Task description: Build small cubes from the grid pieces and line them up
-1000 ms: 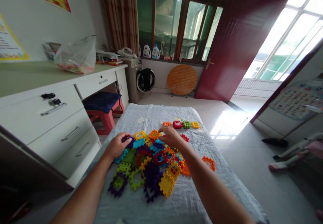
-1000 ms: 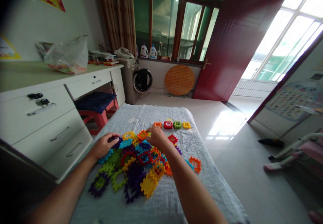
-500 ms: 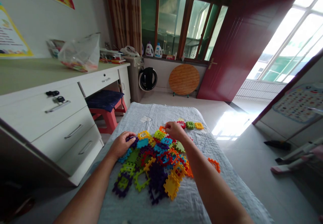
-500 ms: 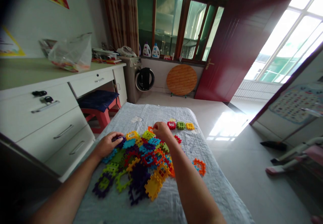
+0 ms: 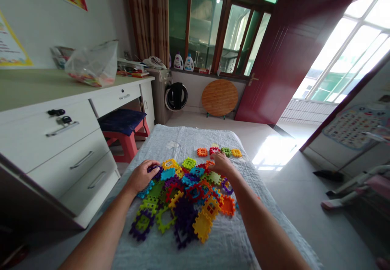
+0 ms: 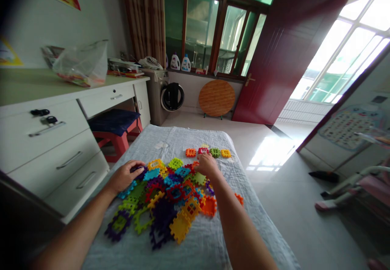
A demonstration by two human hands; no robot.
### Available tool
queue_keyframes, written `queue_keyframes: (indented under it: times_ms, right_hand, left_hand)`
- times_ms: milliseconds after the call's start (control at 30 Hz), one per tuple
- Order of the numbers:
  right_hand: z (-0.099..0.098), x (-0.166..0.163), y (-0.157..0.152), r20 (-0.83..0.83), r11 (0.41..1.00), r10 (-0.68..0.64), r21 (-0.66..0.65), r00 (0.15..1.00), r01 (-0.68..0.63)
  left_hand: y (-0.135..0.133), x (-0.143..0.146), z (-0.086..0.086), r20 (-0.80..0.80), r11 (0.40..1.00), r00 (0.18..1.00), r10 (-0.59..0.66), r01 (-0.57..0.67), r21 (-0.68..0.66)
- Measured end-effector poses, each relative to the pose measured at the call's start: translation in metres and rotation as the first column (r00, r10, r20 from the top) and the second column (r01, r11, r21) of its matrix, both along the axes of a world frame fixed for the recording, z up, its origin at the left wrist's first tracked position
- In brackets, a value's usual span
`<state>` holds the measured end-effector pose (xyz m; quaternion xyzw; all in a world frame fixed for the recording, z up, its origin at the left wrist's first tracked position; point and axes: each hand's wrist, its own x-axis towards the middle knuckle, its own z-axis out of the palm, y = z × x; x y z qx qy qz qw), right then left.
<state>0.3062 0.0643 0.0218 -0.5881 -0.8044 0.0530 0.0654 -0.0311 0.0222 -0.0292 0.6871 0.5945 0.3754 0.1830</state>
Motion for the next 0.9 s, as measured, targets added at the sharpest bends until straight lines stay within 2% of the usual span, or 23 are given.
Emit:
queue_keyframes:
  times_ms: [167, 300, 433, 633, 900]
  right_hand:
    - [-0.001, -0.003, 0.003, 0.078, 0.997, 0.041, -0.070, 0.996, -0.035]
    - [0.004, -0.004, 0.011, 0.032, 0.996, 0.083, 0.026, 0.996, -0.084]
    - [0.013, -0.017, 0.032, -0.012, 0.993, 0.074, 0.097, 0.997, -0.073]
    - [0.015, -0.035, 0.060, 0.078, 0.999, 0.036, -0.024, 0.996, -0.035]
    - [0.007, -0.039, 0.069, 0.084, 0.999, 0.018, -0.051, 0.996, -0.014]
  left_hand:
    - [-0.001, 0.000, 0.001, 0.004, 1.000, 1.000, 0.005, -0.005, -0.017]
    - [-0.001, -0.001, 0.001, 0.004, 0.999, 1.000, 0.004, -0.004, -0.040]
    - [0.000, -0.001, 0.001, -0.003, 0.998, 1.000, -0.008, 0.008, -0.058]
    - [-0.002, 0.000, 0.003, -0.005, 0.999, 1.000, -0.003, 0.003, -0.051]
    - [-0.002, 0.000, 0.003, -0.004, 0.999, 1.000, 0.000, 0.000, -0.036]
